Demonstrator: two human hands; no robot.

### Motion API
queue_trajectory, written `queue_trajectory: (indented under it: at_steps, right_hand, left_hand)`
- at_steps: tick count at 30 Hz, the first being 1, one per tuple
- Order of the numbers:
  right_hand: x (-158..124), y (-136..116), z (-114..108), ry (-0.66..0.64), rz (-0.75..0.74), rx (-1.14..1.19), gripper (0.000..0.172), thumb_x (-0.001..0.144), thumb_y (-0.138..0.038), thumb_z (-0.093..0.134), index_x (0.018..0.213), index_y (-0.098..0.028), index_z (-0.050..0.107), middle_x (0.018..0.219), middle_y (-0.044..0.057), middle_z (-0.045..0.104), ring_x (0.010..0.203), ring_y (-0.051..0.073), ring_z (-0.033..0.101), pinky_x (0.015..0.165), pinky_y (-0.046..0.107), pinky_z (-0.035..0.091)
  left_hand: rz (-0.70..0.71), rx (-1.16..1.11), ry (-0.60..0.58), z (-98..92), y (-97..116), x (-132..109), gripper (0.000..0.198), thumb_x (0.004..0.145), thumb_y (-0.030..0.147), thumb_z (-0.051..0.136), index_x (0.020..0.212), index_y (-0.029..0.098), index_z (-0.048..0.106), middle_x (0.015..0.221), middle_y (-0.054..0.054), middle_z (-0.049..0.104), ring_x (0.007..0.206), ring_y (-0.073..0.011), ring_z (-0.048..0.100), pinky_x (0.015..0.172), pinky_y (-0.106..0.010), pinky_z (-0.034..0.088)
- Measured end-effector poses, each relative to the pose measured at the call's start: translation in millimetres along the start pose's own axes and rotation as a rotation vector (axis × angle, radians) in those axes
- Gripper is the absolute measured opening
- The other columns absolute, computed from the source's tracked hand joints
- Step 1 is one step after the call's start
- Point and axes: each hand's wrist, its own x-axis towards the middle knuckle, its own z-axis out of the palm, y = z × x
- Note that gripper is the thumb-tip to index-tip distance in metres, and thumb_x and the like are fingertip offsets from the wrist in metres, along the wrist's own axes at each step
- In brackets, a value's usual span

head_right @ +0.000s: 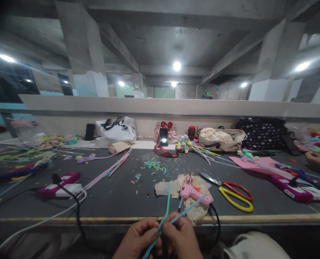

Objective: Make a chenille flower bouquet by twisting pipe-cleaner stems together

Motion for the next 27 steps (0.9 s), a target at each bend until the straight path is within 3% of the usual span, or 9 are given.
queue_trajectory:
  at_steps: [6, 17, 27]
  right_hand:
    - [-2.9, 0.3, 0.8, -0.017, 0.03, -0.035, 0.03, 0.061, -0.04, 0.061, 0.056, -0.015, 0.045, 0.034, -0.009, 0.041, 0.027, 0.001, 0.03, 0.03, 0.013, 0.019]
    - [-3.8, -3.3, 1.7, -0.045, 0.086, -0.081, 0.029, 0.063, -0.04, 0.058, 0.054, -0.016, 0.044, 0.03, -0.01, 0.037, 0.025, 0.002, 0.029, 0.029, 0.013, 0.017]
    - [-4.5, -3.3, 1.1, -0.003, 0.069, -0.093, 0.03, 0.062, -0.041, 0.058, 0.053, -0.016, 0.044, 0.032, -0.01, 0.036, 0.025, 0.001, 0.028, 0.029, 0.014, 0.016]
  left_hand:
    - [-0.11, -0.095, -0.089, -7.6, -6.5, 2.8, 0.039, 0.047, 0.041, 0.071, 0.065, 0.016, 0.046, 0.043, 0.001, 0.059, 0.036, -0.0107, 0.054, 0.032, -0.014, 0.03]
    - [-0.131, -0.081, -0.153, -10.1, -11.5, 2.7, 0.037, 0.051, 0.042, 0.069, 0.064, 0.015, 0.046, 0.043, 0.002, 0.058, 0.034, -0.0086, 0.052, 0.033, -0.014, 0.032]
    - [-0.084, -0.089, -0.097, -7.3, -14.4, 3.4, 0.042, 0.049, 0.048, 0.067, 0.065, 0.017, 0.043, 0.043, 0.002, 0.057, 0.034, -0.0089, 0.051, 0.031, -0.014, 0.031]
